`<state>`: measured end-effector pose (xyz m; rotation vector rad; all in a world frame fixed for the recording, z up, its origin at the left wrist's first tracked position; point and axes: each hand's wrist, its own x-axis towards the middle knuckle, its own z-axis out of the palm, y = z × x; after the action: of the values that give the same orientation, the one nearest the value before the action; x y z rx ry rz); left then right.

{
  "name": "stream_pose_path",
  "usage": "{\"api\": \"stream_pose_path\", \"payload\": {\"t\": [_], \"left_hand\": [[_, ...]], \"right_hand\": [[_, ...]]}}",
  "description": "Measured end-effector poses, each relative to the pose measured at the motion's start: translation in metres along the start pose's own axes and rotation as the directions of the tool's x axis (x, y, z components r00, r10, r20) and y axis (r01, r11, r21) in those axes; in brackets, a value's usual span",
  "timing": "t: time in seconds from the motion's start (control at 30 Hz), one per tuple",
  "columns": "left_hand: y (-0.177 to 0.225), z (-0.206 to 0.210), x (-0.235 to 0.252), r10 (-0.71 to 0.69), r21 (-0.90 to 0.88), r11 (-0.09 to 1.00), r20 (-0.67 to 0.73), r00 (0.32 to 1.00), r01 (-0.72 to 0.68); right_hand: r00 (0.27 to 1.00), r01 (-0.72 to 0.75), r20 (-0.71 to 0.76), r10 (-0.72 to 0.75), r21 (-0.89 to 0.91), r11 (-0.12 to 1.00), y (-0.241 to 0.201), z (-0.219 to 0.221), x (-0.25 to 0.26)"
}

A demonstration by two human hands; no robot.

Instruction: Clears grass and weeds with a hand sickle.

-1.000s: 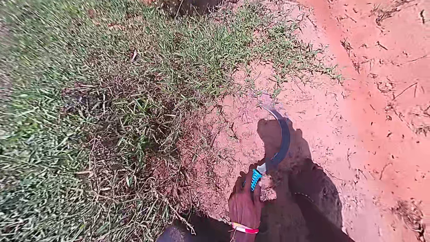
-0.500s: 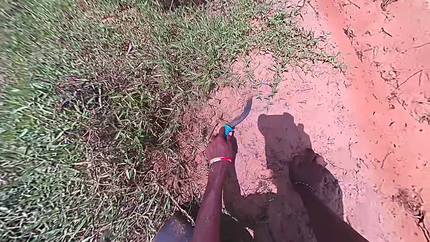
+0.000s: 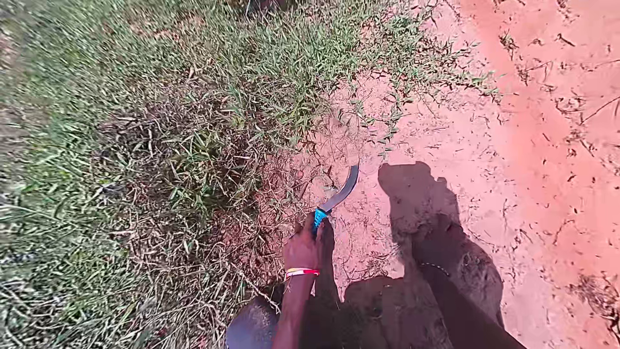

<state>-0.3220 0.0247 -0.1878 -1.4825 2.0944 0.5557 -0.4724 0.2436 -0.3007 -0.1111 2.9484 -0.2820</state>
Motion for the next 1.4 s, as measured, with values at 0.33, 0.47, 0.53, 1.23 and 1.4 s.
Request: {"api": "stream_pose_path", "payload": {"t": [0.33,0.47,0.53,1.23,1.4], "left_hand": [[-0.016,0.018,-0.054,0.232,-0.099,0.955,-0.337,0.913,-0.279],[0.038,0.022,-0.042,0.317,-0.100,0.928,-0.289,0.903,-0.358],[0.042,0.032,-0.037,0.292,-0.118,0.939,-0.231,0.928,-0.324],[-0.042,0.013,0.031,0.340,-0.016,0.935,-0.230,0.912,-0.353],[-0.077,-0.002,0.030,-0.513,-0.756,0.653,-0.412,0.753,0.032]], "right_hand": [[1.000,-0.018,0.016,0.017,0.034,0.999,0.004,0.006,0.002],[1.000,-0.017,0.007,0.017,0.019,1.000,0.002,0.002,0.001],[1.000,-0.020,0.016,0.020,0.021,1.000,0.001,0.000,0.002],[0.997,-0.022,0.069,0.021,0.008,1.000,0.001,-0.004,-0.002],[0.999,-0.022,0.039,0.021,0.026,0.999,0.003,0.000,-0.001]]}}
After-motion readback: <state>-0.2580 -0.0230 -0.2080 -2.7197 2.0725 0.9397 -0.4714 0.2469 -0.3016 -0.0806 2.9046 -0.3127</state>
